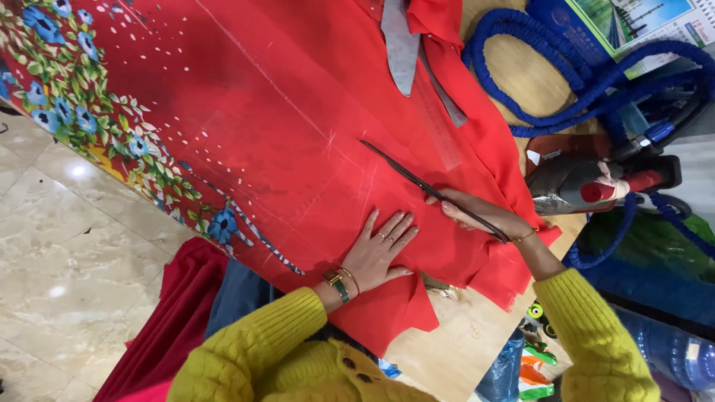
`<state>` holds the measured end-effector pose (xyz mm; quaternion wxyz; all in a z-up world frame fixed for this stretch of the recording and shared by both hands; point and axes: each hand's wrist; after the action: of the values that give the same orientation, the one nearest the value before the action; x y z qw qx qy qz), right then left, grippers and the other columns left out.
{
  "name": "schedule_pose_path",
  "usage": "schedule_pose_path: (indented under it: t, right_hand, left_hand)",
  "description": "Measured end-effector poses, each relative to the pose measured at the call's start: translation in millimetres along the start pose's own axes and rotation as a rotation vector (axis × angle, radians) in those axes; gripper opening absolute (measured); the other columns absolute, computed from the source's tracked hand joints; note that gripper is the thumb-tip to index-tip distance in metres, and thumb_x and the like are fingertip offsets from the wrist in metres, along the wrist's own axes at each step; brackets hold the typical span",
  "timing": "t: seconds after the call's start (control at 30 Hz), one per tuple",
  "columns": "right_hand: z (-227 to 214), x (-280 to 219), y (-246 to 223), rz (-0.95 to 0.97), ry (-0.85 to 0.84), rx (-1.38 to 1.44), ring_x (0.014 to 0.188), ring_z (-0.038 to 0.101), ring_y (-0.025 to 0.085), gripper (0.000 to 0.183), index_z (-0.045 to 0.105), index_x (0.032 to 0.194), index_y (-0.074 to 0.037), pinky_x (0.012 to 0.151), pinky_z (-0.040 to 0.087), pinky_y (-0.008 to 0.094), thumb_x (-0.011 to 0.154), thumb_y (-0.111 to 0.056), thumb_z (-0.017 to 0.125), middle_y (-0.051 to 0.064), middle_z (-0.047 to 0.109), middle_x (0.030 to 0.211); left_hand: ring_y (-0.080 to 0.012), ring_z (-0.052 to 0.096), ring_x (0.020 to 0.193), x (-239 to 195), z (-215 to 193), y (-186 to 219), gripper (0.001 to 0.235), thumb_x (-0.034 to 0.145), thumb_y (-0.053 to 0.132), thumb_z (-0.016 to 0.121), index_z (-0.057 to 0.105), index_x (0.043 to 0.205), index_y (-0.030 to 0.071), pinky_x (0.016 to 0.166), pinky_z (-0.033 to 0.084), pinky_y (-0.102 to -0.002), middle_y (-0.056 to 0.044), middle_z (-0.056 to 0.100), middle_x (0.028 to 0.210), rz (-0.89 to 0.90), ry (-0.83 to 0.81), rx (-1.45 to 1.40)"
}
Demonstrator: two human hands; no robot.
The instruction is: Cutting out pattern pieces from red floral fabric using large scissors and marking tools
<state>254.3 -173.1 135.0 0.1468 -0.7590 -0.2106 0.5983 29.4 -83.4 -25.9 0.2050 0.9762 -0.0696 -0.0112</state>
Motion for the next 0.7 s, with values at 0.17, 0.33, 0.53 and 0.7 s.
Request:
schedule_pose_path:
  t: [0.17,0.33,0.53,0.7]
  right_hand:
    - [4,8,15,-0.041,-0.015,0.168,0.062,0.04,0.009,0.05,0.057,0.109,-0.013,0.054,0.039,0.026,0.098,-0.062,0.05,-0.003,0.038,0.076]
    - [-6,27,44,0.036,-0.038,0.034,0.092,0.059,0.026,0.076,0.044,0.154,-0.019,0.084,0.055,0.053,0.094,-0.066,0.047,0.011,0.055,0.099]
    - [1,12,-14,0.054,-0.032,-0.006,0.119,0.059,0.035,0.089,0.031,0.161,-0.018,0.101,0.048,0.058,0.09,-0.07,0.045,0.023,0.059,0.124]
    - [6,3,-53,-0.025,-0.021,0.022,0.075,0.053,0.018,0.072,0.056,0.132,-0.013,0.069,0.051,0.036,0.092,-0.071,0.041,0.006,0.05,0.086]
  left_hand:
    - [-0.0231,0.002,0.159,1,-1,0,0.086,0.096,0.068,0.038,0.016,0.163,0.02,0.125,-0.003,-0.063,-0.007,0.009,0.172,-0.011,-0.034,-0.005]
    - [-0.0227,0.004,0.159,0,4,1,0.086,0.096,0.069,0.038,0.016,0.163,0.02,0.126,-0.001,-0.062,-0.007,0.01,0.172,-0.016,0.01,0.019]
    - [-0.0237,0.004,0.159,-1,5,-1,0.088,0.095,0.068,0.041,0.016,0.163,0.019,0.126,-0.001,-0.062,-0.007,0.011,0.172,-0.005,0.032,-0.001]
    - [-0.024,0.005,0.159,-2,7,-1,0.087,0.096,0.069,0.041,0.018,0.163,0.019,0.126,0.0,-0.063,-0.007,0.011,0.172,0.0,0.059,0.021]
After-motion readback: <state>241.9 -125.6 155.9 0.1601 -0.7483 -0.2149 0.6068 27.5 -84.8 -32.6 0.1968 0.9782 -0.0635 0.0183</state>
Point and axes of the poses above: each hand's wrist, its own x-axis towards the middle knuckle, its own z-axis out of the palm, y = z × x
